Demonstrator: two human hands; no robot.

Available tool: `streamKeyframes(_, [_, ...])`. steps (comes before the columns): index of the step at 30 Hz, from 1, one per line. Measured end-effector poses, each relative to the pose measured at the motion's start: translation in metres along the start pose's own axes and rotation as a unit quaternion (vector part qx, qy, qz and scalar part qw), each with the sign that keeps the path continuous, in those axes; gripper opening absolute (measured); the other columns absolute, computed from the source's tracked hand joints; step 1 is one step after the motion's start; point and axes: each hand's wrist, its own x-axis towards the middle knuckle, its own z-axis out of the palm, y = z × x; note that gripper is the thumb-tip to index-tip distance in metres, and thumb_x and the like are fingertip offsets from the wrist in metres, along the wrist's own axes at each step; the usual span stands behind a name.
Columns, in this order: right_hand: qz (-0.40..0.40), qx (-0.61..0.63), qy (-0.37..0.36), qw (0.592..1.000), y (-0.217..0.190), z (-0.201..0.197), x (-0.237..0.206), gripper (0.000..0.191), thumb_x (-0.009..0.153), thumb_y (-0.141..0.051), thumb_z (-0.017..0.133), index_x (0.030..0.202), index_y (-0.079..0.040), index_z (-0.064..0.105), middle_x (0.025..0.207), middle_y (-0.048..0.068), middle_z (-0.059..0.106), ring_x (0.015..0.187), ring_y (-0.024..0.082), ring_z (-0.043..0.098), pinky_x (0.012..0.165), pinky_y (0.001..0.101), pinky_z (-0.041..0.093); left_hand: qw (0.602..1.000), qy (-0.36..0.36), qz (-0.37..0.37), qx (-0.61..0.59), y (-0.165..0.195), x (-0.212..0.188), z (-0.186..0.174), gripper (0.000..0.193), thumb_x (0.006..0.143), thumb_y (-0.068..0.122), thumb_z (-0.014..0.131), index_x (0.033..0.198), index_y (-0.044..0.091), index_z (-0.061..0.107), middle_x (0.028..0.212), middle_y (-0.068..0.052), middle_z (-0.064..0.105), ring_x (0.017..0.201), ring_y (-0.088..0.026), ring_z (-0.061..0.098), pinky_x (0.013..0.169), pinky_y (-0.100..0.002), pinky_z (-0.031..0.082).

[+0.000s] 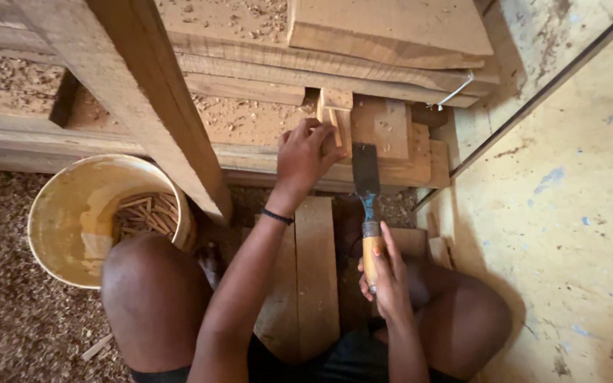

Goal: The person uses a chisel by hand to carve and remove small sections from a wooden plank while sitting on a workshop floor covered in shavings.

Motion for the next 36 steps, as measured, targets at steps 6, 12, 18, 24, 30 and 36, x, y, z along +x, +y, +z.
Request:
streamKeyframes(6, [-0.020, 0.019, -0.011, 1.000, -0.003, -0.008, -0.008, 0.065, 0.100, -0.029, 0.049, 0.162, -0.027, 0.029, 0.076, 0.012, 0.060, 0.038, 0.013, 0.049, 0.030, 0.0247, 0.036, 1.000, 0.002, -0.015, -0.001, 0.001, 0.003, 0.001, 0.061, 0.071, 0.031, 0.088, 0.126, 0.014, 0.066, 0.120, -0.009, 0.064, 0.110, -0.030, 0.063, 0.094, -0.050, 0.045])
streamKeyframes(12, [-0.031, 0.006, -0.011, 0.999, -0.007, -0.009, -0.013, 0.065, 0.100, -0.029, 0.050, 0.161, -0.026, 0.028, 0.077, 0.012, 0.060, 0.037, 0.013, 0.049, 0.030, 0.0244, 0.036, 1.000, -0.010, -0.018, 0.000, -0.003, 0.002, 0.002, 0.039, 0.080, 0.031, 0.084, 0.116, 0.021, 0.072, 0.116, -0.004, 0.067, 0.109, -0.026, 0.066, 0.095, -0.047, 0.047])
streamKeyframes(18, [-0.032, -0.003, -0.015, 0.999, -0.013, -0.006, -0.019, 0.065, 0.100, -0.029, 0.050, 0.162, -0.025, 0.029, 0.077, 0.012, 0.061, 0.038, 0.012, 0.049, 0.030, 0.0243, 0.035, 0.999, -0.031, -0.008, -0.001, -0.010, 0.004, -0.001, 0.038, 0.081, 0.029, 0.082, 0.117, 0.021, 0.073, 0.116, -0.004, 0.067, 0.106, -0.026, 0.066, 0.094, -0.047, 0.047])
streamKeyframes(24, [0.002, 0.017, -0.004, 1.000, -0.024, -0.010, -0.030, 0.063, 0.100, -0.028, 0.049, 0.161, -0.026, 0.031, 0.076, 0.013, 0.060, 0.038, 0.013, 0.049, 0.031, 0.0244, 0.036, 0.996, -0.083, -0.035, 0.013, -0.001, 0.009, -0.009, 0.052, 0.084, 0.037, 0.081, 0.129, 0.017, 0.066, 0.127, -0.008, 0.065, 0.111, -0.024, 0.065, 0.102, -0.045, 0.046])
streamKeyframes(30, [-0.019, 0.022, -0.013, 0.999, -0.034, -0.018, -0.038, 0.063, 0.100, -0.026, 0.048, 0.161, -0.024, 0.032, 0.078, 0.014, 0.061, 0.038, 0.013, 0.048, 0.031, 0.0245, 0.037, 0.996, -0.006, 0.084, -0.003, 0.032, 0.010, -0.026, 0.086, 0.078, 0.060, 0.078, 0.141, 0.006, 0.055, 0.133, -0.020, 0.061, 0.122, -0.032, 0.057, 0.103, -0.051, 0.043])
streamKeyframes(36, [-0.011, 0.022, -0.059, 0.998, -0.037, -0.016, -0.040, 0.065, 0.099, -0.027, 0.049, 0.162, -0.024, 0.030, 0.077, 0.014, 0.061, 0.038, 0.014, 0.049, 0.029, 0.0241, 0.036, 0.930, -0.164, 0.293, -0.152, 0.096, -0.014, -0.004, 0.065, 0.096, 0.063, 0.060, 0.122, 0.004, 0.069, 0.074, -0.010, 0.068, 0.069, -0.028, 0.068, 0.074, -0.044, 0.057])
